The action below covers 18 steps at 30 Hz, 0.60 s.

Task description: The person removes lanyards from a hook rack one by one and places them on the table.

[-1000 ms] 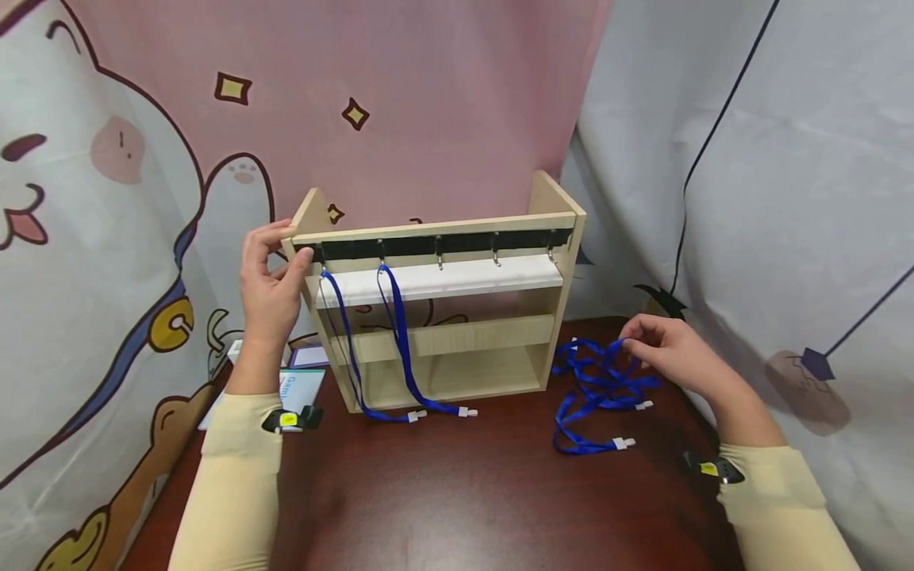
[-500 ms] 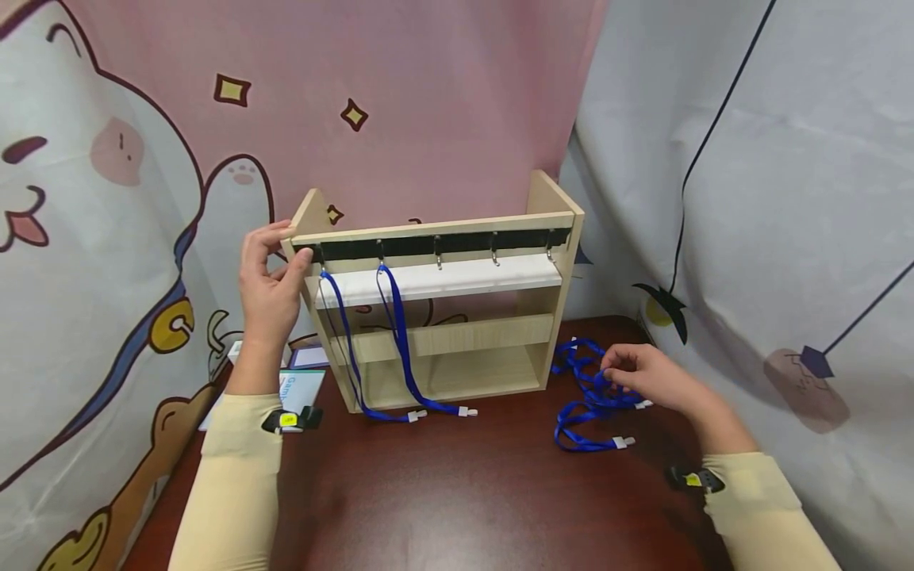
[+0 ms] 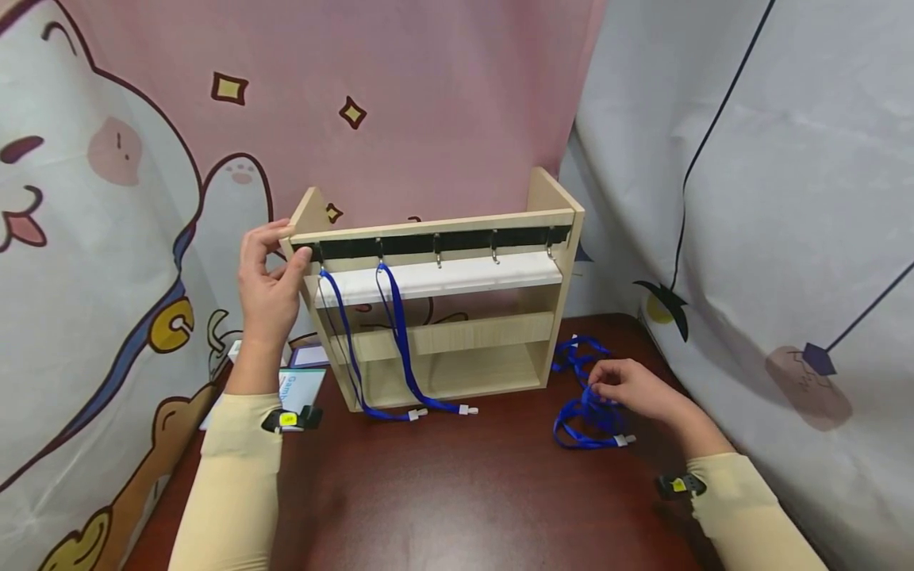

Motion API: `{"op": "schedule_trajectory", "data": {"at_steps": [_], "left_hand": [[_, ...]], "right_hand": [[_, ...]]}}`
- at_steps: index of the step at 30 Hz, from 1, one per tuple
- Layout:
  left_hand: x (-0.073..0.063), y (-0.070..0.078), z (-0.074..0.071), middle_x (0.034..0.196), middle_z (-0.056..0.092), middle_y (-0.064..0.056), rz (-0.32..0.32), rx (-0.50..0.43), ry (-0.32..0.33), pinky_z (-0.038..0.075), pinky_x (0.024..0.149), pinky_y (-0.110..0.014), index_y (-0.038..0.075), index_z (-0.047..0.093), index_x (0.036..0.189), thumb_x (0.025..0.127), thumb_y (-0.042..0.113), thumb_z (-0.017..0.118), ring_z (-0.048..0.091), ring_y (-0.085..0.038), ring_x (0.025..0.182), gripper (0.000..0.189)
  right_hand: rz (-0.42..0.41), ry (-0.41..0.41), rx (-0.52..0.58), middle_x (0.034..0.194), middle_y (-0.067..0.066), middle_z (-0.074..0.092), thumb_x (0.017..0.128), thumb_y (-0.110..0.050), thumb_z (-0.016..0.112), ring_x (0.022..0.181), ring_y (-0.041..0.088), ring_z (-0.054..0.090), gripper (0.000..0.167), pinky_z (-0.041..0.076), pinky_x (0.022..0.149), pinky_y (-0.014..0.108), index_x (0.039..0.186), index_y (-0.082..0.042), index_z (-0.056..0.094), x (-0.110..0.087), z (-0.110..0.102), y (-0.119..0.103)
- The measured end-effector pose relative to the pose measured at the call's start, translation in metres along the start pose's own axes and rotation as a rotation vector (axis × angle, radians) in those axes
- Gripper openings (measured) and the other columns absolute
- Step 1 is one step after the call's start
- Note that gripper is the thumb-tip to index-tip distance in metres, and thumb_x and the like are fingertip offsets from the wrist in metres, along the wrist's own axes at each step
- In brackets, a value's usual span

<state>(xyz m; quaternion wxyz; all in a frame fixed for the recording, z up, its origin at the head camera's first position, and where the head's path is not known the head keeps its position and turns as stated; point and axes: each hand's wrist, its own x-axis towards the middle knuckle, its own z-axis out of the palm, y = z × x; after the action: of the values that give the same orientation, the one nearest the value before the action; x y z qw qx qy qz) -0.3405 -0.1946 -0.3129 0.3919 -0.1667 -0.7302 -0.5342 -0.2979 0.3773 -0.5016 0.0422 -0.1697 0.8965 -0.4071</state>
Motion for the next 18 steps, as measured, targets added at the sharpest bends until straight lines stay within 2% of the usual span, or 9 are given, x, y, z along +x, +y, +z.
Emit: {"op": "schedule_trajectory", "data": {"at_steps": [8,18], "left_hand": [[-0.002,0.005,-0.001,0.151,0.057,-0.002,-0.008,-0.002,0.001,0.060,0.107,-0.038,-0.001,0.064,0.138,0.109,0.014,0.070,0.053,-0.014,0.130,0.033],[0.000,-0.002,0.000,0.152,0.056,-0.002,0.003,-0.009,0.000,0.061,0.104,-0.033,-0.001,0.064,0.138,0.109,0.013,0.070,0.053,-0.015,0.130,0.033]], "right_hand": [[0.017,0.032,-0.030,0.089,0.004,0.072,0.098,0.000,0.075,0.077,0.015,0.064,0.006,0.055,0.068,0.027,0.100,-0.006,0.073,0.005,0.012,0.014],[0.005,0.098,-0.089,0.093,0.000,0.073,0.098,-0.004,0.080,0.087,0.016,0.067,0.012,0.056,0.075,0.027,0.107,-0.001,0.071,0.007,0.016,0.012]]}}
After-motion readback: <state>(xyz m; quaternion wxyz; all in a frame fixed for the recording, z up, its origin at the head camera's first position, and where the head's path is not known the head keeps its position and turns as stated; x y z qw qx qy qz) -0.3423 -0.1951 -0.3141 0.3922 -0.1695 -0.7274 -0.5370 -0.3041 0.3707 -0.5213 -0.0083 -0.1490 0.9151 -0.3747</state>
